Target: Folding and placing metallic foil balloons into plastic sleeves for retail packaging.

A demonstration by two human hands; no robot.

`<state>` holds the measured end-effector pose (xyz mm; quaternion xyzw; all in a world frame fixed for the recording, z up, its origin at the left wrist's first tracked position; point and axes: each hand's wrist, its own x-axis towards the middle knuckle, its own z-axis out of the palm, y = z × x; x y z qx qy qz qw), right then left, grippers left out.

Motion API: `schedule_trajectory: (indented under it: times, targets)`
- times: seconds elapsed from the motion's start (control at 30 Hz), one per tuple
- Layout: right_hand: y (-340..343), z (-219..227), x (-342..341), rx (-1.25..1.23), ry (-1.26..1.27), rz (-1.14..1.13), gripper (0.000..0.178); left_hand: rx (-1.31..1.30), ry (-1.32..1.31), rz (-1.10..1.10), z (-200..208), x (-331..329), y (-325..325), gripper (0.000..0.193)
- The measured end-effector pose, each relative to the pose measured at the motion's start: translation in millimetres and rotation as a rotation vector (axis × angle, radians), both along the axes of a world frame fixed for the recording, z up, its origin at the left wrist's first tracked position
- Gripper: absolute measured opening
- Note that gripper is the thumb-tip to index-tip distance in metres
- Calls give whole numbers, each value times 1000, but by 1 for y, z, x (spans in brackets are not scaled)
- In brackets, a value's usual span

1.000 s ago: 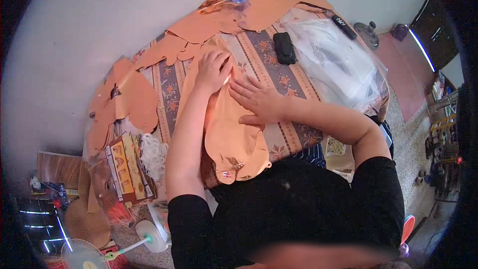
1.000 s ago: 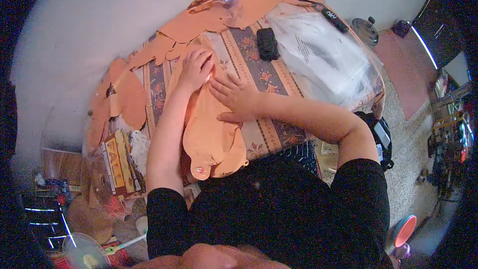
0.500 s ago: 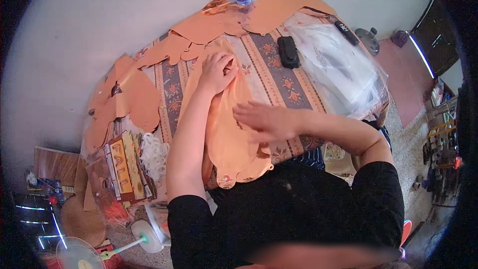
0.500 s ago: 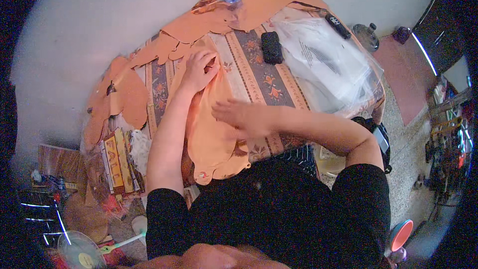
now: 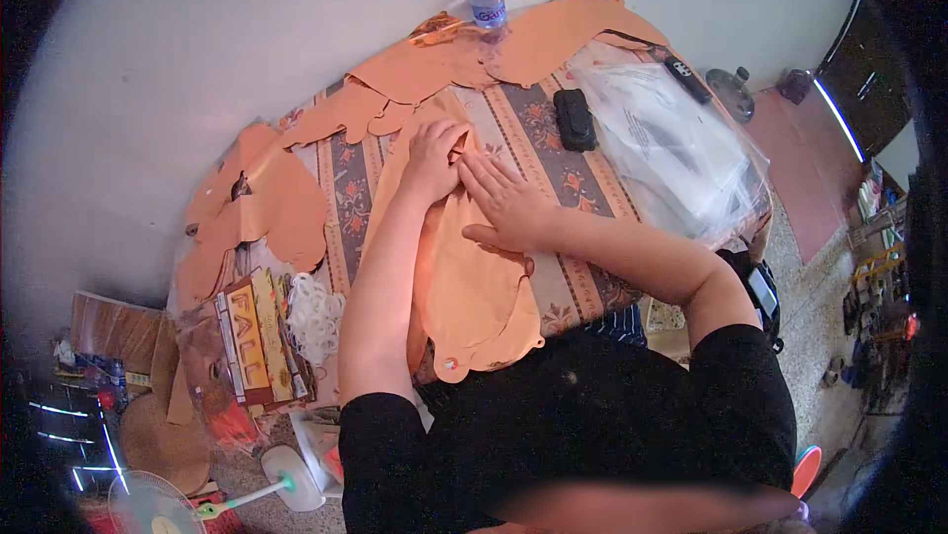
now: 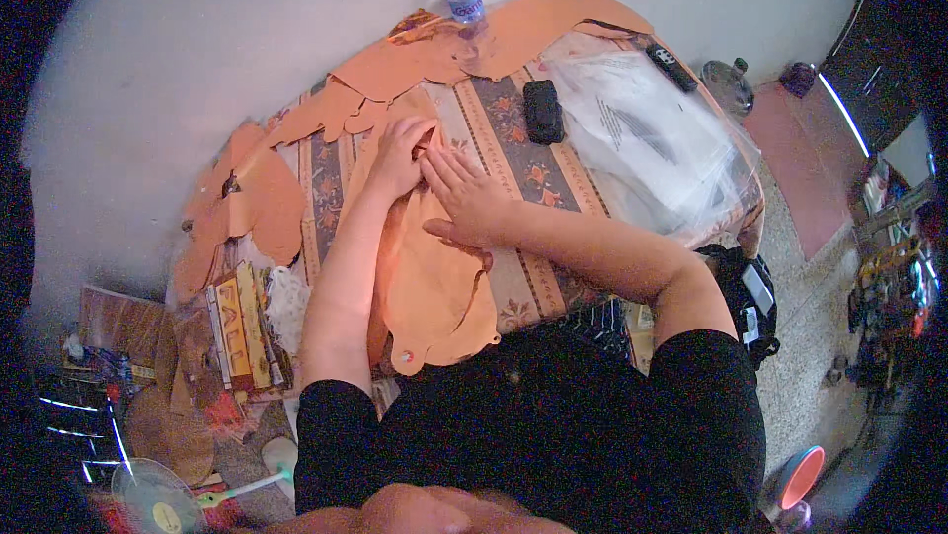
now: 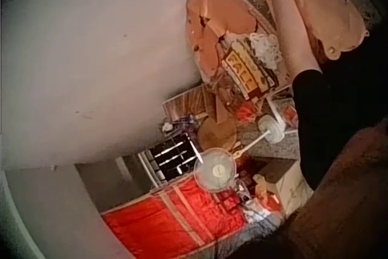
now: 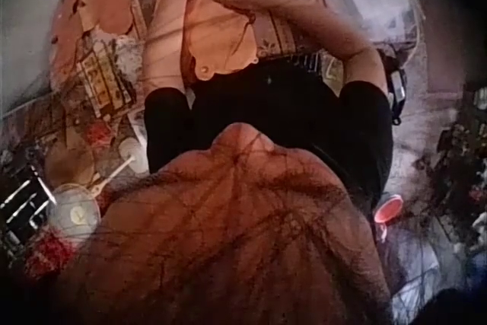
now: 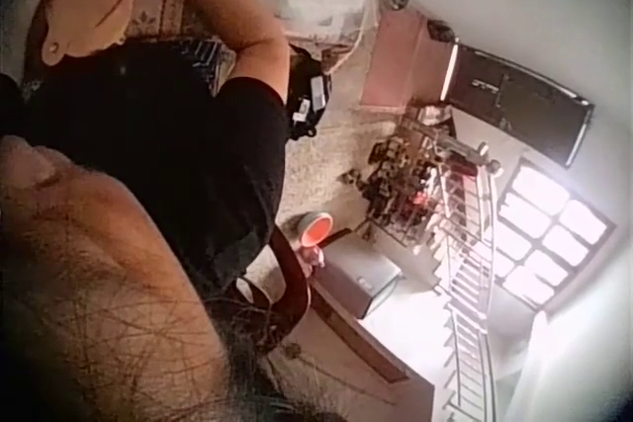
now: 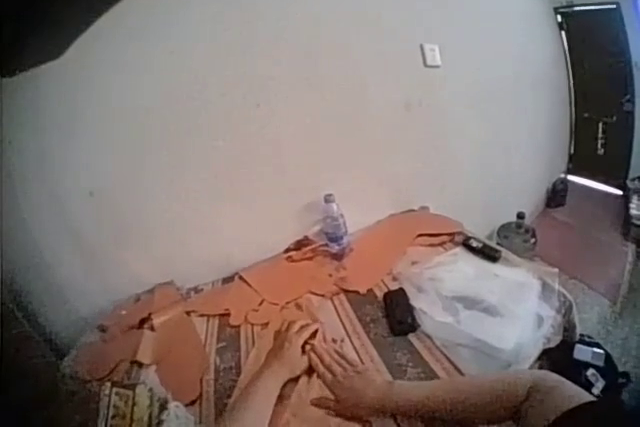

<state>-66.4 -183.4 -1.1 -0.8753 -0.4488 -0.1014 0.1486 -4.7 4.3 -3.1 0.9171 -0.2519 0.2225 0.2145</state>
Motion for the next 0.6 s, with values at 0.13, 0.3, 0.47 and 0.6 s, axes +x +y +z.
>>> schedule_trajectory:
  times: [0.13, 0.3, 0.47, 0.6]
  targets:
    - [0, 2, -1, -4, -7, 15, 87, -72, 16, -11, 4, -1, -1, 42]
    - [3, 0, -1, -105, -46, 4, 85, -775, 492, -47, -7, 17, 14, 27]
    - [0, -8, 6, -92, 20, 21, 82, -360, -43, 187, 33, -3, 30, 22]
    - [0, -6, 5, -99, 26, 20, 80, -348, 212, 127, 66, -78, 31, 19]
